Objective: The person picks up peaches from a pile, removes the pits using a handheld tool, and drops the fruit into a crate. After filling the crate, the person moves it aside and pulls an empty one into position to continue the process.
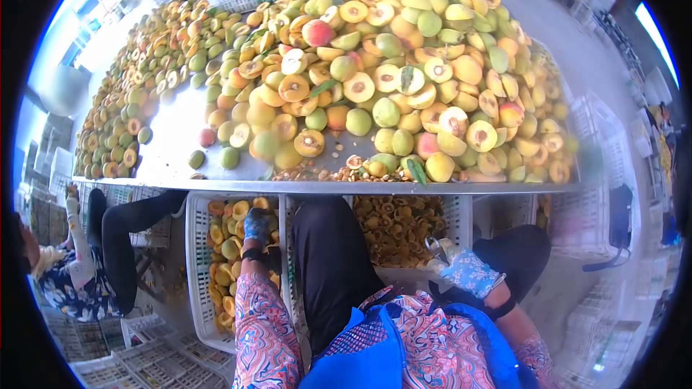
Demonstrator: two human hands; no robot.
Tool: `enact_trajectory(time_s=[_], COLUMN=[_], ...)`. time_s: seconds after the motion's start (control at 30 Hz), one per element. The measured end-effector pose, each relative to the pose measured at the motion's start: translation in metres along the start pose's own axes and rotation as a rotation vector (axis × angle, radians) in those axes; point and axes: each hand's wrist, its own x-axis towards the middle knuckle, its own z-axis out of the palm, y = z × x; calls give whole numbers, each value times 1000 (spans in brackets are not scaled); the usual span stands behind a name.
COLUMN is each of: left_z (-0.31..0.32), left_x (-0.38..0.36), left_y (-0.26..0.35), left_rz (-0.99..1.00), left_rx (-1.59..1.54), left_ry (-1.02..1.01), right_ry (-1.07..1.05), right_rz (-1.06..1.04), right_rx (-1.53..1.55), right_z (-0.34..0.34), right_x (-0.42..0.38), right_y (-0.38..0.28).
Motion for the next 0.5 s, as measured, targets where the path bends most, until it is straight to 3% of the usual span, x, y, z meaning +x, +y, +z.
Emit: enact_trajectory(time_s=[0.13,0.2,0.33,0.4,0.43,0.5], left_z=[0,-8,-25,-45,-52,-56], left_x=[4,-4,-8,-39,-56,-80], left_y=[-49,-41,-14,39,77,145], left_rz=[150,410,369,349,366,623], left_rx=[-226,648,817,147,151,-1], left_ry=[-31,78,117,244,248,519], right_ry=[-37,-34,-3,35,48,155], right_rz=[26,14,-43,-57,-64,-140], right_rx=[23,34,92,173,182,269], right_z=[4,0,-13,-21,-22,-20], right_x=[12,12,8,4,2,0], right_y=[-1,-8,-10,-8,-6,2])
